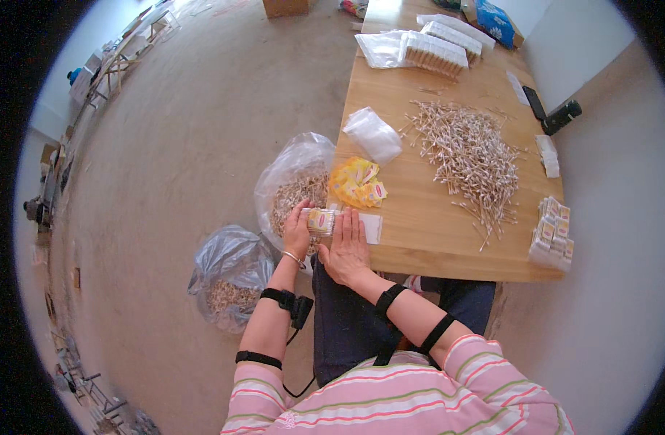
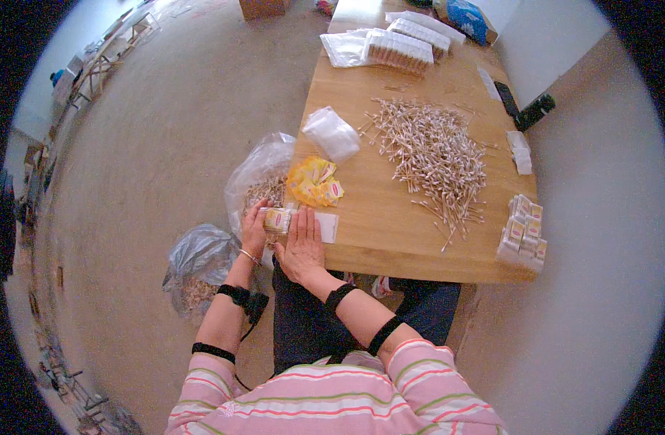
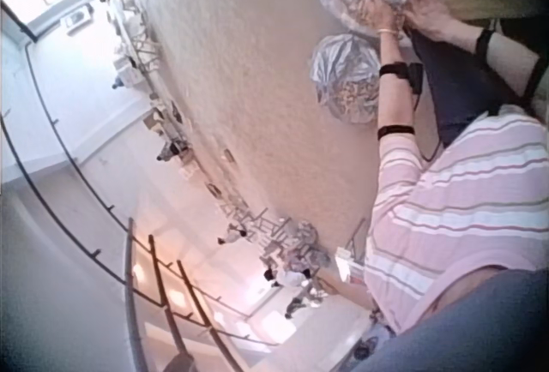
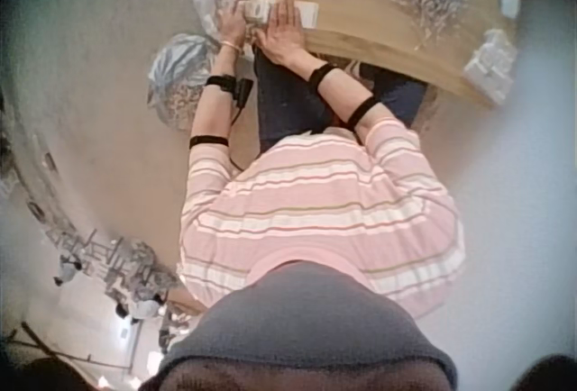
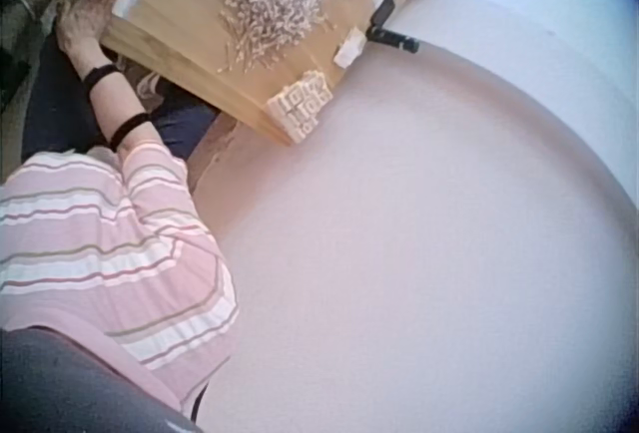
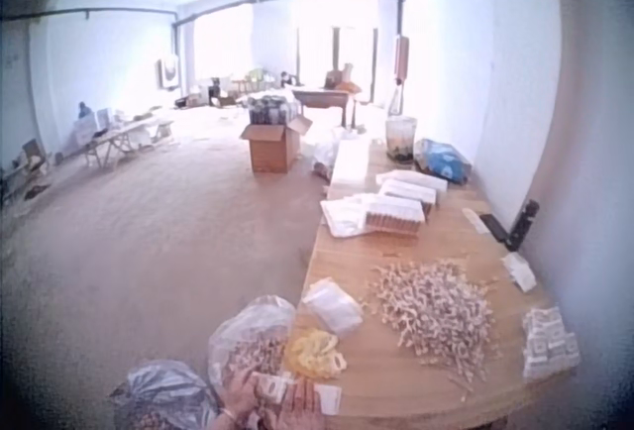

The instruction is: The recorder is packaging cotton swabs into small plastic bags and organizing them into stacks on a table.

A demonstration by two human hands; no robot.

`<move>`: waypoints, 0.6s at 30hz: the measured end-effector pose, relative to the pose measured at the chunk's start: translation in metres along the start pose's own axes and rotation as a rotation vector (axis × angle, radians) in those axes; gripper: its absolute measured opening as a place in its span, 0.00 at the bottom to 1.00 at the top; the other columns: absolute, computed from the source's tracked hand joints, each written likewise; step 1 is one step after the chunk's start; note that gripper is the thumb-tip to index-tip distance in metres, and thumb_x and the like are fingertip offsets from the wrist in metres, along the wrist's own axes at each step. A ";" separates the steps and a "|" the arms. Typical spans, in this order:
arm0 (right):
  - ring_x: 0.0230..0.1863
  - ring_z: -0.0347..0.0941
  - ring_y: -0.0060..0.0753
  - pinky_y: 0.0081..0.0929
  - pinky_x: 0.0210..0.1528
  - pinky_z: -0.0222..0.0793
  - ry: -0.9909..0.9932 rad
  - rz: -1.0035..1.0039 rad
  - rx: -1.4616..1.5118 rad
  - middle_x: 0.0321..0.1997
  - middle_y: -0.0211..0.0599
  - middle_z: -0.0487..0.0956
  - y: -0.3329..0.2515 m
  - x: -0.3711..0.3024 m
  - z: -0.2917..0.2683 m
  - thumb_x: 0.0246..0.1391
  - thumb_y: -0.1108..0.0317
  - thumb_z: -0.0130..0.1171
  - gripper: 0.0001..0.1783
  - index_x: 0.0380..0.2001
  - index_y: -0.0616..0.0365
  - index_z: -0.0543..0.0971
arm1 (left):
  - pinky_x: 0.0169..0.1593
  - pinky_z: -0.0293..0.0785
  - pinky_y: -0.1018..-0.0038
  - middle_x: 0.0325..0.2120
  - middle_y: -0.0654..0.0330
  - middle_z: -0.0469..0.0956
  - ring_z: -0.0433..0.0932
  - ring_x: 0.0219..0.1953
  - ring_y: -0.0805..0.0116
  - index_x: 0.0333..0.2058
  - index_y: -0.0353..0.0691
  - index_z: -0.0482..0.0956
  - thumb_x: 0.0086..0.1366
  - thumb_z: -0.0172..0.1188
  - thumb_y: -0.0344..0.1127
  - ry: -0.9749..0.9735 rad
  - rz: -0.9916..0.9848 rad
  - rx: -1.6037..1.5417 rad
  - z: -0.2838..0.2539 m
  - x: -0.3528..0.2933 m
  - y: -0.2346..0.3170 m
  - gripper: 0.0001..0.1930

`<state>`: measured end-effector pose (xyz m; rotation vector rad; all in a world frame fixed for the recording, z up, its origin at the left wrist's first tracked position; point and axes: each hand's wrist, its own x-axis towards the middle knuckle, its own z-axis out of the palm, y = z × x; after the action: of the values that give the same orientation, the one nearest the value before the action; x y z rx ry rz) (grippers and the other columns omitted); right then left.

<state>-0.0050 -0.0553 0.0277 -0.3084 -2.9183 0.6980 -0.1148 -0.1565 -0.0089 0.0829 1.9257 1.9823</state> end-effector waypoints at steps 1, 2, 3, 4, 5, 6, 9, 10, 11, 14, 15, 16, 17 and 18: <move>0.71 0.31 0.57 0.46 0.69 0.29 0.009 -0.004 0.000 0.69 0.59 0.41 0.001 0.000 0.000 0.52 0.50 0.52 0.48 0.62 0.73 0.45 | 0.55 0.66 0.74 0.50 0.53 0.72 0.71 0.51 0.67 0.55 0.31 0.65 0.69 0.42 0.35 0.000 0.001 -0.003 0.002 0.000 0.001 0.19; 0.71 0.31 0.57 0.46 0.69 0.29 0.009 -0.005 -0.003 0.69 0.59 0.41 0.003 0.000 0.000 0.52 0.50 0.52 0.48 0.62 0.73 0.45 | 0.56 0.65 0.74 0.51 0.53 0.72 0.71 0.52 0.66 0.54 0.31 0.66 0.69 0.42 0.35 -0.002 -0.011 0.012 0.003 -0.001 0.002 0.19; 0.71 0.32 0.56 0.46 0.69 0.30 0.008 0.013 0.036 0.69 0.58 0.41 0.002 0.001 0.001 0.52 0.53 0.51 0.45 0.62 0.72 0.46 | 0.57 0.65 0.73 0.51 0.53 0.72 0.70 0.53 0.65 0.54 0.31 0.67 0.69 0.43 0.36 0.002 -0.022 0.031 0.001 -0.002 0.004 0.19; 0.71 0.33 0.55 0.46 0.69 0.31 0.007 0.031 0.075 0.68 0.58 0.42 0.001 0.002 0.001 0.53 0.56 0.50 0.42 0.62 0.71 0.47 | 0.57 0.65 0.73 0.51 0.53 0.72 0.70 0.53 0.65 0.54 0.31 0.67 0.69 0.43 0.36 0.008 -0.021 0.029 -0.001 -0.001 0.002 0.19; 0.71 0.33 0.55 0.46 0.69 0.31 0.004 0.025 0.076 0.68 0.58 0.42 0.004 0.003 0.001 0.53 0.56 0.50 0.42 0.62 0.71 0.47 | 0.58 0.63 0.72 0.52 0.52 0.71 0.69 0.54 0.64 0.55 0.31 0.66 0.70 0.42 0.38 0.010 -0.014 -0.007 -0.003 0.001 0.001 0.20; 0.70 0.37 0.55 0.44 0.69 0.33 0.150 0.013 0.267 0.67 0.57 0.46 0.009 0.006 -0.001 0.53 0.60 0.48 0.37 0.61 0.70 0.50 | 0.60 0.61 0.71 0.53 0.52 0.70 0.68 0.56 0.63 0.55 0.31 0.65 0.70 0.42 0.40 0.011 -0.007 -0.046 -0.004 0.002 0.002 0.21; 0.68 0.44 0.54 0.41 0.68 0.38 0.348 0.017 0.562 0.65 0.56 0.53 0.016 0.021 -0.004 0.53 0.66 0.43 0.30 0.59 0.68 0.55 | 0.63 0.56 0.70 0.56 0.52 0.67 0.64 0.59 0.62 0.57 0.31 0.63 0.70 0.41 0.45 -0.011 0.080 -0.064 -0.009 0.009 0.004 0.25; 0.67 0.48 0.54 0.40 0.68 0.41 0.408 0.039 0.665 0.63 0.56 0.56 0.015 0.024 -0.006 0.53 0.68 0.41 0.28 0.57 0.68 0.58 | 0.63 0.56 0.70 0.56 0.52 0.67 0.64 0.59 0.62 0.57 0.31 0.63 0.70 0.41 0.45 -0.009 0.080 -0.066 -0.012 0.010 0.004 0.25; 0.67 0.48 0.54 0.40 0.68 0.41 0.406 0.037 0.665 0.63 0.56 0.56 0.012 0.024 -0.007 0.53 0.68 0.41 0.28 0.57 0.68 0.58 | 0.63 0.55 0.71 0.56 0.51 0.66 0.63 0.60 0.62 0.58 0.32 0.61 0.71 0.39 0.46 -0.079 0.057 0.004 -0.014 0.010 0.003 0.25; 0.67 0.48 0.54 0.40 0.68 0.40 0.331 0.077 0.794 0.62 0.55 0.58 0.008 0.028 -0.006 0.55 0.68 0.42 0.26 0.56 0.68 0.59 | 0.63 0.54 0.72 0.57 0.51 0.65 0.62 0.60 0.63 0.60 0.34 0.60 0.71 0.36 0.47 -0.155 0.027 0.051 -0.008 0.009 0.003 0.26; 0.67 0.50 0.52 0.38 0.68 0.41 0.352 0.094 0.818 0.62 0.55 0.60 0.006 0.029 -0.004 0.54 0.68 0.42 0.26 0.56 0.68 0.61 | 0.63 0.54 0.72 0.57 0.52 0.65 0.62 0.61 0.63 0.60 0.34 0.60 0.71 0.35 0.47 -0.154 0.018 0.035 -0.007 0.008 0.002 0.26; 0.66 0.52 0.50 0.37 0.68 0.42 0.373 0.110 0.843 0.61 0.55 0.61 0.004 0.030 -0.002 0.54 0.69 0.41 0.25 0.55 0.68 0.62 | 0.63 0.54 0.72 0.57 0.52 0.65 0.62 0.61 0.63 0.60 0.34 0.60 0.71 0.35 0.47 -0.151 0.019 0.034 -0.008 0.007 0.003 0.26; 0.66 0.52 0.50 0.37 0.68 0.42 0.370 0.107 0.844 0.61 0.55 0.61 0.001 0.031 0.001 0.54 0.69 0.41 0.25 0.55 0.68 0.62 | 0.63 0.54 0.72 0.57 0.52 0.65 0.62 0.61 0.63 0.60 0.34 0.60 0.71 0.35 0.47 -0.148 0.015 0.030 -0.010 0.006 0.003 0.26; 0.67 0.51 0.50 0.36 0.68 0.42 0.375 0.074 0.848 0.62 0.55 0.61 0.001 0.031 0.004 0.55 0.68 0.41 0.25 0.55 0.68 0.62 | 0.63 0.54 0.72 0.57 0.52 0.65 0.62 0.61 0.63 0.59 0.34 0.61 0.71 0.36 0.47 -0.153 0.011 0.024 -0.009 0.006 0.005 0.26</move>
<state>-0.0356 -0.0491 0.0258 -0.3833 -2.0366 1.5816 -0.1239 -0.1633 -0.0063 0.2451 1.8558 1.9010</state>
